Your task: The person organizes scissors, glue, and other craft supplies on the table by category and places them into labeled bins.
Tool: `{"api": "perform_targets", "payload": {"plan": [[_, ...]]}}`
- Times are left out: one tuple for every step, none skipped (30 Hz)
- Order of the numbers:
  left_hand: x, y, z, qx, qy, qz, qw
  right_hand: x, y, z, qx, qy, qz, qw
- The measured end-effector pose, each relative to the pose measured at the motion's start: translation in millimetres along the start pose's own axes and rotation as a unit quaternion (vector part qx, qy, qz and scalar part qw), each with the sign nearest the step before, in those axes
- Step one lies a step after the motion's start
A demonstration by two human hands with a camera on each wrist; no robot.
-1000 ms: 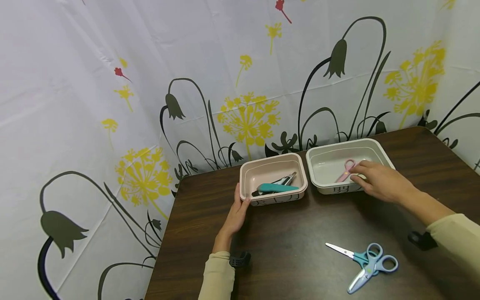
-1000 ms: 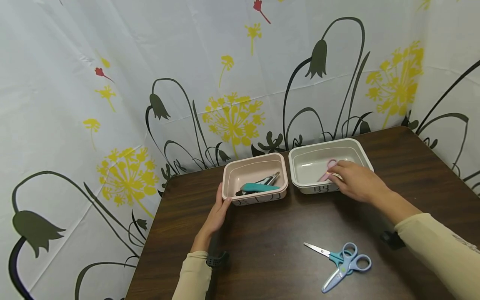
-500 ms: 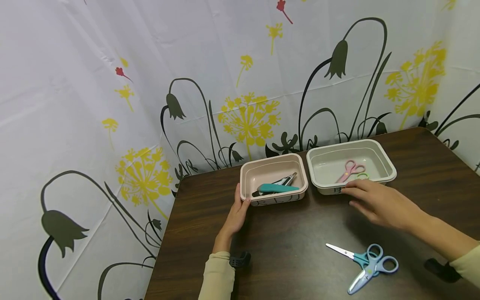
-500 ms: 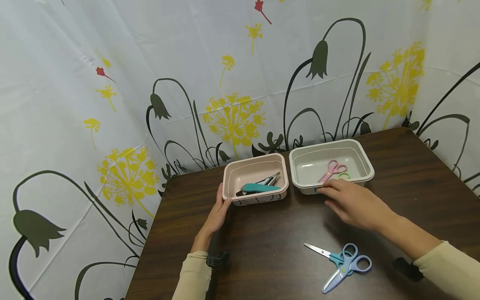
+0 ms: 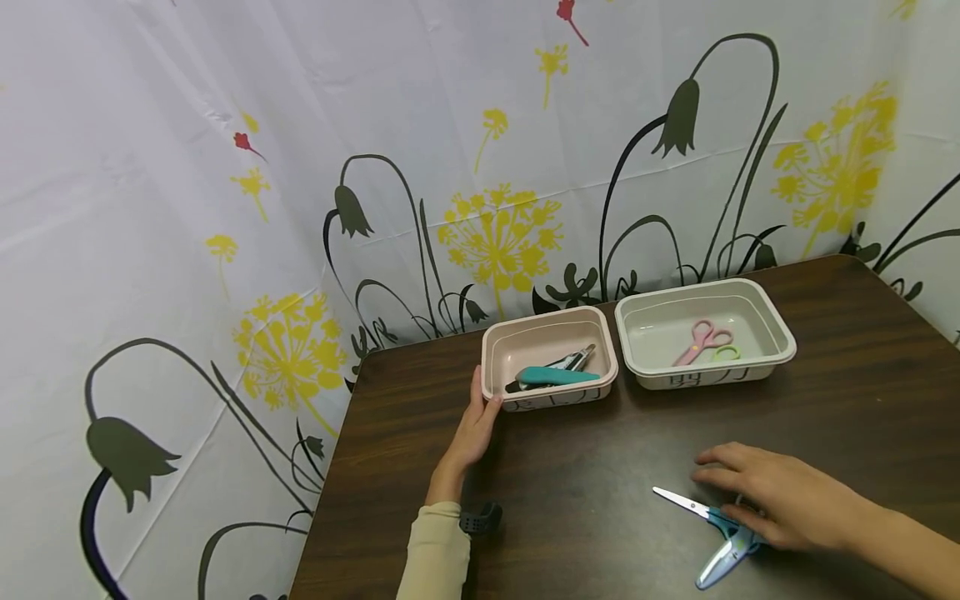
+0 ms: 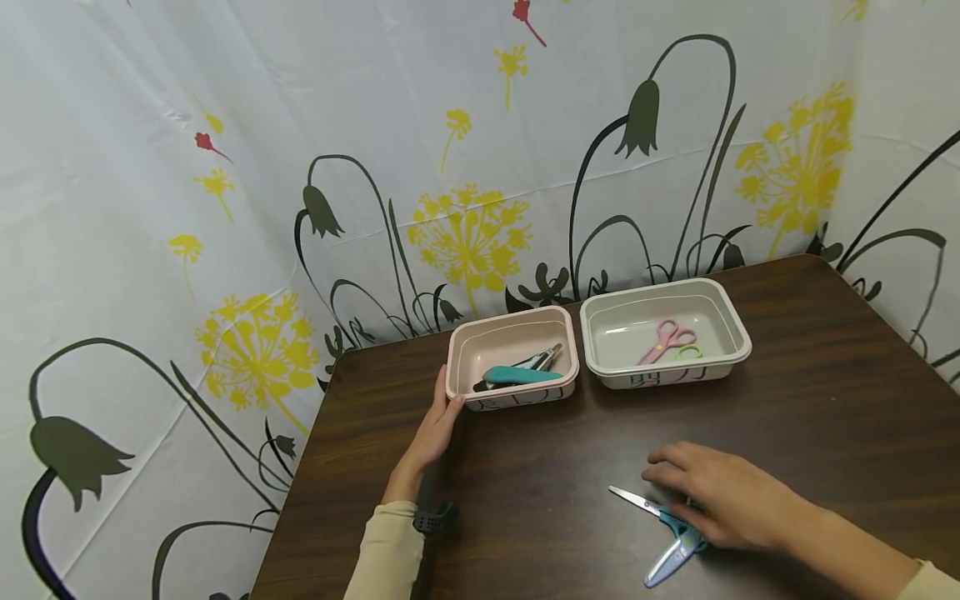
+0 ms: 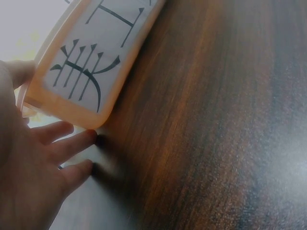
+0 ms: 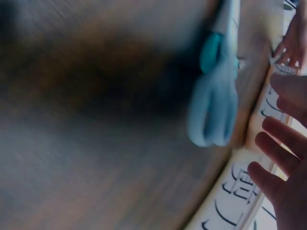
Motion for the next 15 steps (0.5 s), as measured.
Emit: {"api": "perform_targets", "payload": {"plan": [[-5.2, -1.5, -0.4, 0.000, -0.001, 0.000, 1.0000, -2.6, 3.1, 1.6, -0.011, -0.001, 0.003, 0.9999], [-10.9, -3.0, -0.6, 0.002, -0.002, 0.000, 1.0000, -4.9, 5.9, 2.7, -0.022, -0.004, 0.006, 0.9997], [-16.9, -4.7, -0.8, 0.004, -0.004, 0.001, 1.0000, -6.7, 8.3, 3.6, -0.028, -0.005, 0.004, 0.9996], [-23.0, -6.4, -1.1, 0.006, -0.005, 0.003, 1.0000, -8.3, 10.4, 4.6, -0.032, -0.004, 0.002, 0.9995], [-28.8, -7.7, -1.5, 0.009, -0.007, 0.005, 0.9999, -9.1, 12.8, 6.4, -0.041, -0.006, 0.001, 0.9991], [-34.5, -8.8, -1.7, 0.013, -0.008, 0.005, 0.9999, -9.8, 15.0, 7.8, -0.046, -0.009, -0.001, 0.9989], [-35.7, -8.7, -1.5, 0.015, -0.010, 0.007, 0.9998, -10.3, 16.8, 9.2, -0.050, -0.013, -0.004, 0.9987], [-36.3, -8.8, -1.5, 0.016, -0.011, 0.010, 0.9998, -10.6, 18.5, 10.4, -0.051, -0.017, -0.008, 0.9985], [-36.3, -8.6, -1.3, 0.016, -0.011, 0.011, 0.9997, -10.9, 20.0, 11.4, -0.052, -0.019, -0.011, 0.9984], [-36.4, -8.5, -1.2, 0.016, -0.012, 0.012, 0.9997, -11.1, 21.3, 12.1, -0.054, -0.024, -0.012, 0.9982], [-36.5, -8.4, -1.2, 0.016, -0.012, 0.011, 0.9997, -11.2, 22.5, 12.7, -0.055, -0.027, -0.013, 0.9980], [-36.0, -8.2, -1.0, 0.017, -0.011, 0.010, 0.9998, -11.2, 23.3, 13.0, -0.056, -0.029, -0.014, 0.9979], [-35.9, -8.3, -1.0, 0.017, -0.011, 0.009, 0.9997, -11.2, 24.1, 13.3, -0.059, -0.033, -0.014, 0.9976], [-35.7, -8.2, -1.0, 0.018, -0.013, 0.010, 0.9997, -11.1, 24.7, 13.5, -0.061, -0.035, -0.014, 0.9974], [-35.5, -8.2, -1.0, 0.018, -0.014, 0.010, 0.9997, -11.1, 24.9, 13.6, -0.062, -0.038, -0.013, 0.9973]]}}
Point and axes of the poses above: each hand's wrist, its own y-axis away from the middle knuckle, its own z-axis out of the palm, x = y × z, the point moved 4 cm from there along -y, towards the middle knuckle, and after that the axes turned 10 degrees about y, right-handed, at the moved point
